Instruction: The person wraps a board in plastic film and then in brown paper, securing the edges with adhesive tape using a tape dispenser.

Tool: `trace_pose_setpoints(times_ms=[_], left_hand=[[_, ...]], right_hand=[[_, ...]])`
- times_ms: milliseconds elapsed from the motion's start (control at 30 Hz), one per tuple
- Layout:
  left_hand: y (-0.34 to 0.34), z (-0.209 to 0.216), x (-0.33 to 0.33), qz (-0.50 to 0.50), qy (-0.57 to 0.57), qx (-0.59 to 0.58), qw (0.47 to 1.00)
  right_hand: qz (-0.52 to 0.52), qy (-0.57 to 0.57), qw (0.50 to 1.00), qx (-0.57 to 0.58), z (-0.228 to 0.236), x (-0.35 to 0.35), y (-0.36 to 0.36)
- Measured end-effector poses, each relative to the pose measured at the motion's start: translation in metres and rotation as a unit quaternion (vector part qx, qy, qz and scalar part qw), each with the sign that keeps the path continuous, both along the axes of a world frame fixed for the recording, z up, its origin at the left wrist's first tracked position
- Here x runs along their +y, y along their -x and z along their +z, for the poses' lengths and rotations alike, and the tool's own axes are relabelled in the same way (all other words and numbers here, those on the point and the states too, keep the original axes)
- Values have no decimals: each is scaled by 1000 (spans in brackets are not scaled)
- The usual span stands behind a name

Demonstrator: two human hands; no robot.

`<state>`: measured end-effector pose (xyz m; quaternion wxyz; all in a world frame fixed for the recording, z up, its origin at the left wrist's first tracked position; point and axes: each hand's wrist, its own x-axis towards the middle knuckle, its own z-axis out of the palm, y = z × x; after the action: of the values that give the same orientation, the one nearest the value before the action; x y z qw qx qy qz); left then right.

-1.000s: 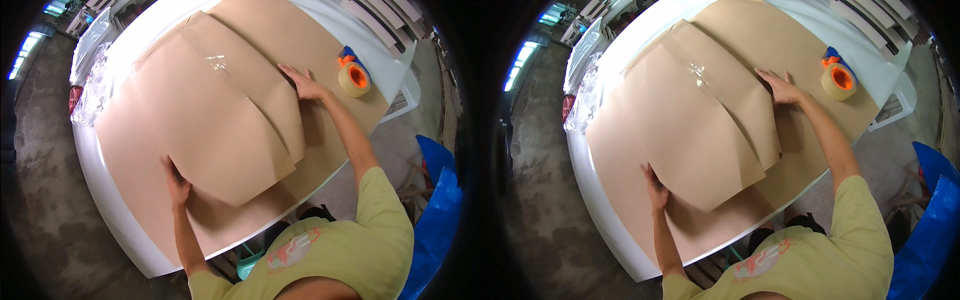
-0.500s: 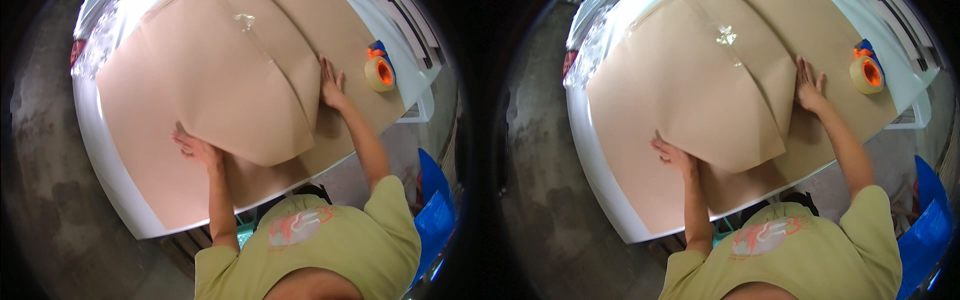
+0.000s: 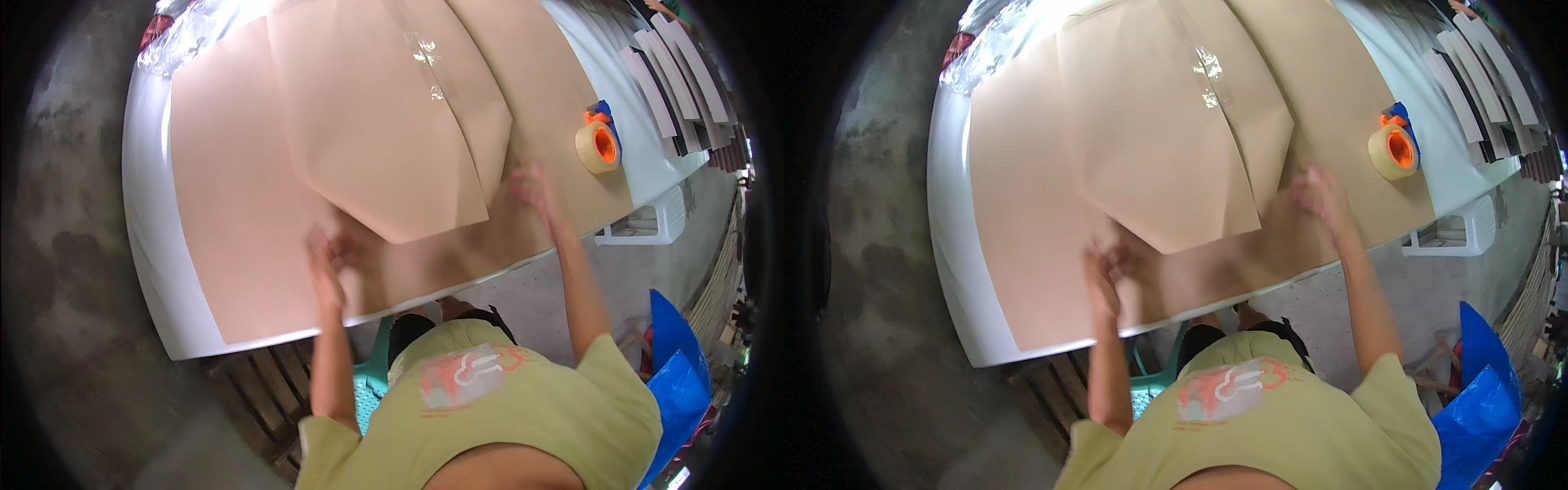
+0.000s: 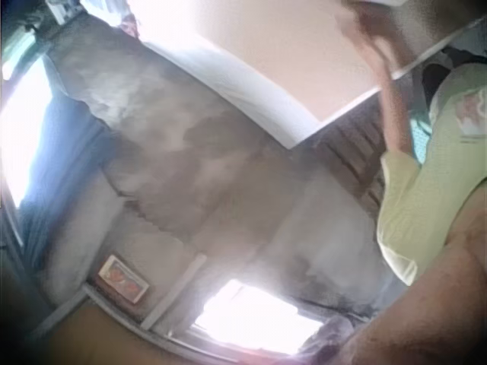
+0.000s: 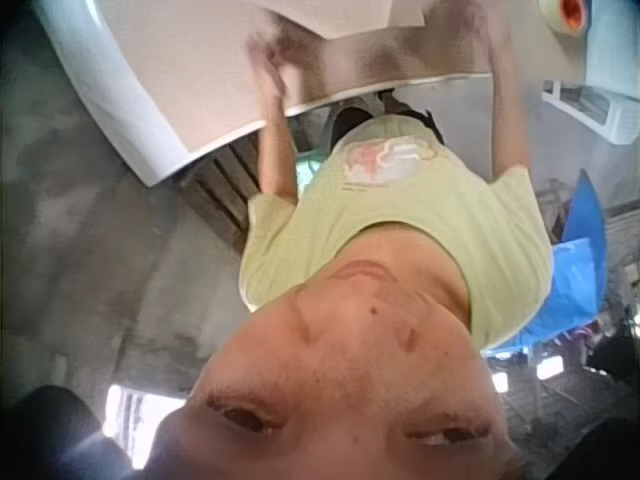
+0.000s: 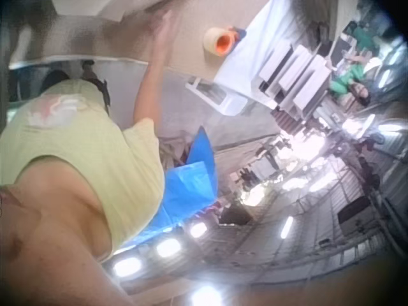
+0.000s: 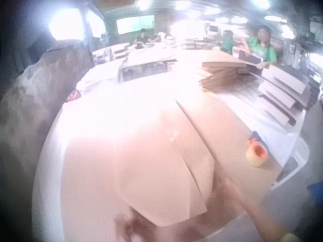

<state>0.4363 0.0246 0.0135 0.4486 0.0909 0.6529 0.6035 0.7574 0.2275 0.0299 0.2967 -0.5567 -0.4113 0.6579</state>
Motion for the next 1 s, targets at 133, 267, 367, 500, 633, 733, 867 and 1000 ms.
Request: trace_pose_setpoints(times_ms=[133, 267, 367, 500, 633, 733, 867, 1000], left_hand=[[56, 11, 124, 19, 16, 33, 999], [64, -26, 133, 98, -5, 159, 982], [40, -17, 125, 141, 76, 246, 956], [-24, -34, 65, 11, 17, 323, 946], [-63, -9, -28, -156, 25, 327, 932], [-18, 23, -17, -176, 111, 350, 913], [48, 96, 110, -27, -106, 594, 797], [96, 37, 161, -267, 24, 803, 533]], right_hand=[[-126, -99, 979, -130, -23, 111, 44], [-90, -21, 994, -57, -28, 94, 61], [-21, -47, 998, -46, -34, 49, 54], [55, -125, 975, -174, -16, -15, 48], [201, -85, 961, -167, 28, -41, 16], [117, -233, 924, -282, 57, 9, 17], [194, -490, 825, -206, 82, 83, 171], [422, -570, 615, -345, 17, 93, 228]])
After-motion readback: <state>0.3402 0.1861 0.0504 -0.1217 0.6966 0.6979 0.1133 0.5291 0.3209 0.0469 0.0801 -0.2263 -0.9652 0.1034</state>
